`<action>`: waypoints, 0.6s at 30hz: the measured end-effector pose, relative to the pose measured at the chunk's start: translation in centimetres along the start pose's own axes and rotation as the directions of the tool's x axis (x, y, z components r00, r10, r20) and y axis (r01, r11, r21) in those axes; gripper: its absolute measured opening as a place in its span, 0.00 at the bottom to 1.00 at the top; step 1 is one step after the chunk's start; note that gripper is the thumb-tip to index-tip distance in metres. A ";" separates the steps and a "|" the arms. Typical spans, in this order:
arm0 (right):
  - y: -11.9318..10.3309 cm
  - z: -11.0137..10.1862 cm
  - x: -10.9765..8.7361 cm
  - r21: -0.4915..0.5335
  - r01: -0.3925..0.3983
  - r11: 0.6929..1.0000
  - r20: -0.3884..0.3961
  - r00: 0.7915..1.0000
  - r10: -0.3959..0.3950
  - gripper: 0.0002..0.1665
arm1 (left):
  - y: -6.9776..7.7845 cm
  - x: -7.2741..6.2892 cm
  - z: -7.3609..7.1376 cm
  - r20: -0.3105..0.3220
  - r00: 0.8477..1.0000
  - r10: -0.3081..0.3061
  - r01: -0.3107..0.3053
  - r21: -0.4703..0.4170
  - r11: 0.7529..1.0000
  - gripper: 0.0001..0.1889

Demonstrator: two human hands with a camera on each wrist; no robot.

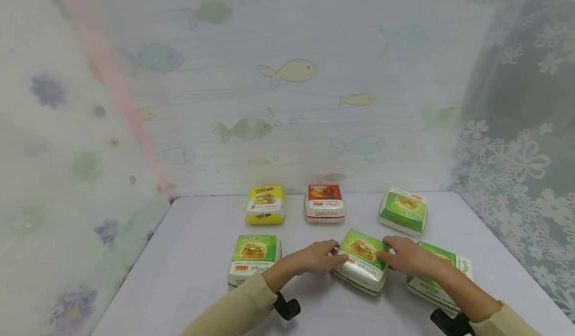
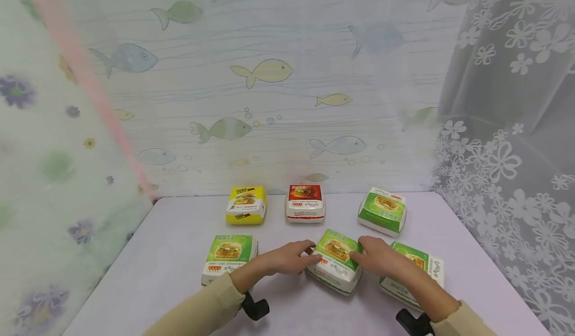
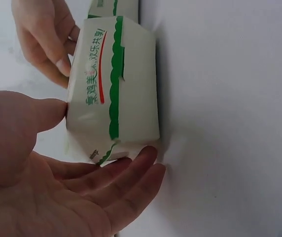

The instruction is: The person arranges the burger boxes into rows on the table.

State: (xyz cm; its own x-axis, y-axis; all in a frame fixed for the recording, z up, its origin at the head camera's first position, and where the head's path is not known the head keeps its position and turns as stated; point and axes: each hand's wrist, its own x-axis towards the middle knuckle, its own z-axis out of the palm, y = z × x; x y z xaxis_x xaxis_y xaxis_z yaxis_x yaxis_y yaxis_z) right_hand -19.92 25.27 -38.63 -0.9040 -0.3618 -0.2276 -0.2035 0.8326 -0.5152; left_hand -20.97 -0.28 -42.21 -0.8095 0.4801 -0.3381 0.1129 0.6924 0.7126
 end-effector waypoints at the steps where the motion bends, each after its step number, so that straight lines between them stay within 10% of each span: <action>1: 0.0 0.0 0.2 0.000 0.001 1.000 -0.003 1.000 -0.001 0.29 | 0.0 -0.1 0.1 -0.001 1.000 -0.007 0.007 -0.008 1.000 0.29; 9: 0.1 -0.2 1.8 0.028 -0.013 1.000 0.003 1.000 0.013 0.34 | 0.1 -1.0 1.1 0.012 0.998 -0.054 0.055 -0.114 0.992 0.32; 18: 0.5 -0.5 0.6 0.056 -0.034 0.998 -0.007 0.999 0.034 0.39 | 0.4 -1.1 0.3 -0.031 0.999 -0.037 0.035 -0.040 0.999 0.32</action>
State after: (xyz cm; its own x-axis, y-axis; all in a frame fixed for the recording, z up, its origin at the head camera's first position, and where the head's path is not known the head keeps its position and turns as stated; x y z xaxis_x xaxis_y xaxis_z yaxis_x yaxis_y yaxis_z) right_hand -20.74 25.72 -38.60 -0.9132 -0.3300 -0.2391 -0.1513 0.8194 -0.5529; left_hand -19.84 -0.38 -41.77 -0.8305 0.4375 -0.3447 0.0610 0.6866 0.7245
